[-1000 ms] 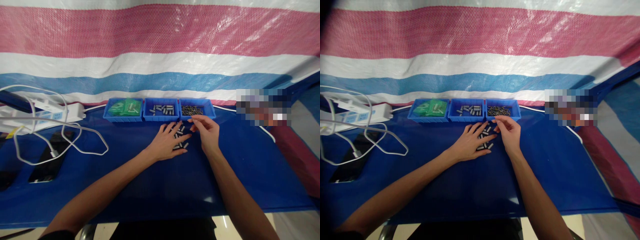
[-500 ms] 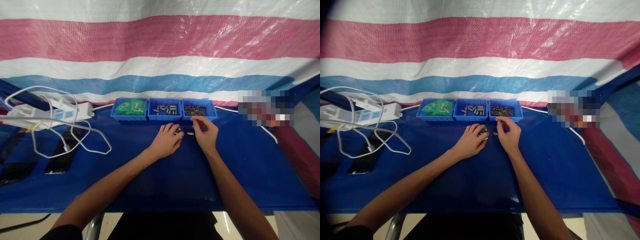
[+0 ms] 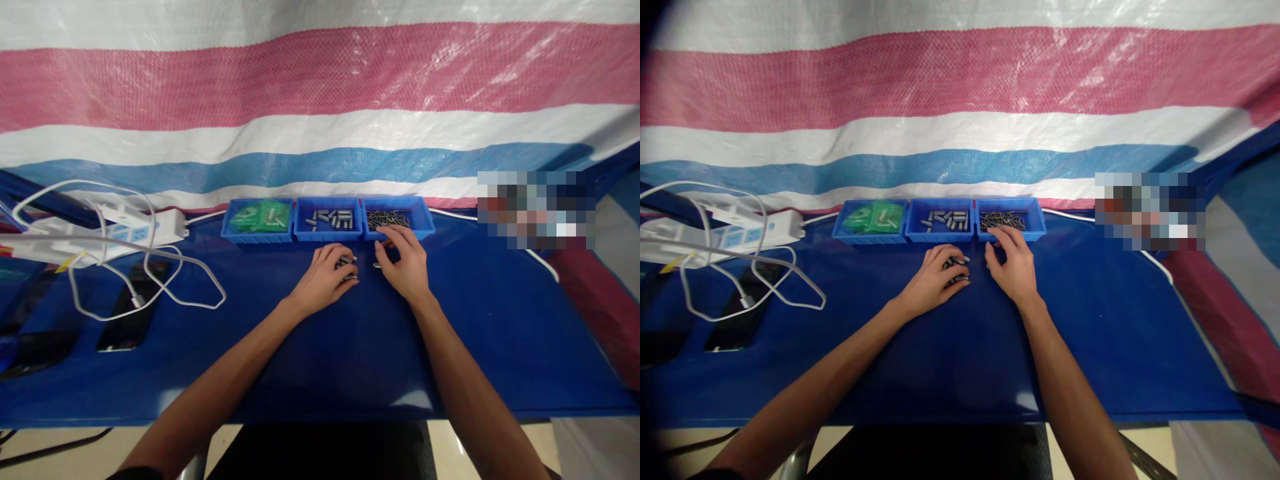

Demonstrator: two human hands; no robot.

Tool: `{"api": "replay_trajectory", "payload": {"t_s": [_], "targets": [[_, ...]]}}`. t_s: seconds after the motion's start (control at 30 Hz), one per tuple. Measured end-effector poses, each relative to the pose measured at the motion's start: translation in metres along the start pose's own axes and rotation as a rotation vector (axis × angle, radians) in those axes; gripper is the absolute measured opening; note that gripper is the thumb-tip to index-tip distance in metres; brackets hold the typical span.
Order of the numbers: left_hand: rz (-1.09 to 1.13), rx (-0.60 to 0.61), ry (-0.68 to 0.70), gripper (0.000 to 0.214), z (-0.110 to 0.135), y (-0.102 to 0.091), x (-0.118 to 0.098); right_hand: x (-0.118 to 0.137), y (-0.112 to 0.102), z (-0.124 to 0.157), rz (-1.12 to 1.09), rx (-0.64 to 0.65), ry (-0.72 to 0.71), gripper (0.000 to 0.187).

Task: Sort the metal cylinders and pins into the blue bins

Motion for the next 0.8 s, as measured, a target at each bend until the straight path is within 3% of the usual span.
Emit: {"api": "replay_trajectory", "payload": {"t_s": [0.17, 0.3, 0.43, 0.63, 0.8], "targets": [[-0.016, -0.057, 0.047, 0.013, -0.002, -0.003, -0.007, 0.008, -0.006, 0.002, 0.034, -0.183, 0.006, 0.031], [0.153, -0.236, -0.02, 0.016, -0.007, -0.008, -0.01, 0.015, -0.011, 0.002, 0.052, -0.279, 0.011, 0.021], [0.438, -0.395, -0.255, 0.021, -0.008, -0.013, -0.004, 0.018, -0.008, 0.004, -0.125, -0.218, 0.064, 0.018], [0.908, -0.255, -0.509, 0.027, 0.002, -0.017, 0.003, 0.035, -0.001, 0.006, -0.255, -0.037, 0.135, 0.021], [1.128, -0.252, -0.618, 0.045, 0.008, -0.019, 0.007, 0.046, 0.002, 0.005, -0.321, 0.059, 0.089, 0.022]]}}
Point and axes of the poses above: each hand's wrist, its own z-axis away from the middle knuckle, its own y-axis out of the palm, x = y × z, the point moved 2 cm from there along -z, towards the middle knuckle, and after that the axes turned 5 degrees about -y, right-handed, at the moved point
